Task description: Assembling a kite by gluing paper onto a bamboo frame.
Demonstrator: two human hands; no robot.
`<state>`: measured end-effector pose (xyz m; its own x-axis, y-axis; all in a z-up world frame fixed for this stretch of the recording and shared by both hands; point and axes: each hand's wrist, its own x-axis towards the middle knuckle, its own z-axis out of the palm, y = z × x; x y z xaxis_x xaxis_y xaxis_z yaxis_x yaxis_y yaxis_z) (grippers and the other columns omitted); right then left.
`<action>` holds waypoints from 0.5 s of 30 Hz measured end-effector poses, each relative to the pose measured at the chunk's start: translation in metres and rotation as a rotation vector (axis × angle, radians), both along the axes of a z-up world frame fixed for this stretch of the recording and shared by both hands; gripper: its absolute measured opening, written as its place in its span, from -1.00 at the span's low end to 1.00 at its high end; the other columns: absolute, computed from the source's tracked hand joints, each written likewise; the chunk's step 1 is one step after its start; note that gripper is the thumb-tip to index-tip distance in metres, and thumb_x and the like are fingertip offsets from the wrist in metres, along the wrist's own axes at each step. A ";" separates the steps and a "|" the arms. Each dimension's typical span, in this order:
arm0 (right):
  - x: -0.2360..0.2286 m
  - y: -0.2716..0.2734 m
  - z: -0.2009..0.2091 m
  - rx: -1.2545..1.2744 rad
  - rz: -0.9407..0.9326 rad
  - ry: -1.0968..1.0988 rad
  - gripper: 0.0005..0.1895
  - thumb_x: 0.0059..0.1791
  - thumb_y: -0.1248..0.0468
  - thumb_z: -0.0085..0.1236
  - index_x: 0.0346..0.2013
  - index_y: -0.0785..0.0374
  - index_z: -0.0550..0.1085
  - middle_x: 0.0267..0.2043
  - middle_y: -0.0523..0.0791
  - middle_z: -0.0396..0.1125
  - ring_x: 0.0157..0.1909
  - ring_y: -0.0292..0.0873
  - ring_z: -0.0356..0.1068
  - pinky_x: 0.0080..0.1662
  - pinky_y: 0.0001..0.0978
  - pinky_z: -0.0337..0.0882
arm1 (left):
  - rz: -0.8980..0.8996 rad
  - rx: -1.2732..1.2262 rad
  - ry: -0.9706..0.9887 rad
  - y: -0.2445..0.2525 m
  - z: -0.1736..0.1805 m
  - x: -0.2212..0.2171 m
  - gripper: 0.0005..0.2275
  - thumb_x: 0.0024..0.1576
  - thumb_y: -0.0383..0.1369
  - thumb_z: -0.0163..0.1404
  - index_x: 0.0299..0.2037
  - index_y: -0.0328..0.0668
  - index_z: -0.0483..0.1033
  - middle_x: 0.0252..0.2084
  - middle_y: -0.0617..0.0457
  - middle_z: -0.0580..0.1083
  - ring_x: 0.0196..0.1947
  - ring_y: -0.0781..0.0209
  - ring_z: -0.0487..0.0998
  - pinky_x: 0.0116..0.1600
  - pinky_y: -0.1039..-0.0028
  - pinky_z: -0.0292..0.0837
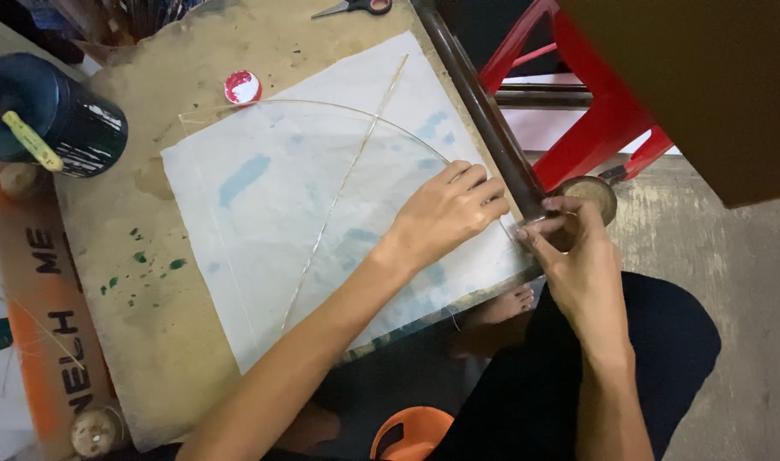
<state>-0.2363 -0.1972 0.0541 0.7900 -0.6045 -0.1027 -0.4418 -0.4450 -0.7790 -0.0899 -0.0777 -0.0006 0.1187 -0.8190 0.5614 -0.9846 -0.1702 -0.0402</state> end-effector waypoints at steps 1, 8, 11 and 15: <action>-0.002 0.001 0.002 -0.002 -0.001 0.000 -0.54 -0.04 0.33 0.34 0.10 0.38 0.40 -0.20 0.08 0.54 -0.07 0.20 0.53 -0.03 0.05 0.44 | -0.001 -0.002 0.000 0.002 0.004 -0.004 -0.93 0.13 -0.38 0.21 -0.33 -0.01 0.57 -0.30 0.17 0.49 -0.26 0.28 0.49 0.06 0.45 0.41; 0.015 -0.002 0.010 -0.243 0.356 -0.230 -0.69 0.08 0.37 0.19 0.11 0.37 0.44 0.00 0.04 0.45 -0.04 -0.07 0.45 0.04 -0.30 0.40 | 0.349 -0.097 0.332 0.074 0.073 -0.043 -0.94 0.20 -0.38 0.09 -0.16 -0.04 0.54 -0.20 0.11 0.49 -0.20 0.11 0.51 -0.07 0.30 0.36; 0.042 0.024 0.043 -0.449 0.577 -0.273 -0.80 0.09 0.34 0.21 -0.04 0.39 0.55 -0.05 0.04 0.47 -0.01 0.00 0.44 0.04 -0.19 0.40 | 0.475 -0.178 0.557 0.127 0.088 -0.046 -0.96 0.21 -0.41 0.10 -0.19 -0.14 0.55 -0.21 0.10 0.50 -0.23 0.10 0.54 -0.11 0.29 0.40; 0.081 0.059 0.051 -0.570 0.929 -0.326 -0.84 0.09 0.24 0.24 -0.15 0.29 0.61 -0.12 -0.04 0.50 -0.04 -0.02 0.44 -0.06 -0.17 0.46 | 0.721 -0.082 0.631 0.195 0.080 -0.056 -0.95 0.20 -0.40 0.14 -0.20 -0.13 0.55 -0.21 0.12 0.50 -0.27 0.08 0.52 -0.22 0.26 0.43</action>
<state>-0.1552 -0.1377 0.1051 0.8956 0.3356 0.2919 0.4301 -0.8209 -0.3758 -0.1459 0.1171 0.0793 0.8781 -0.3922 0.2742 -0.4786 -0.7217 0.5001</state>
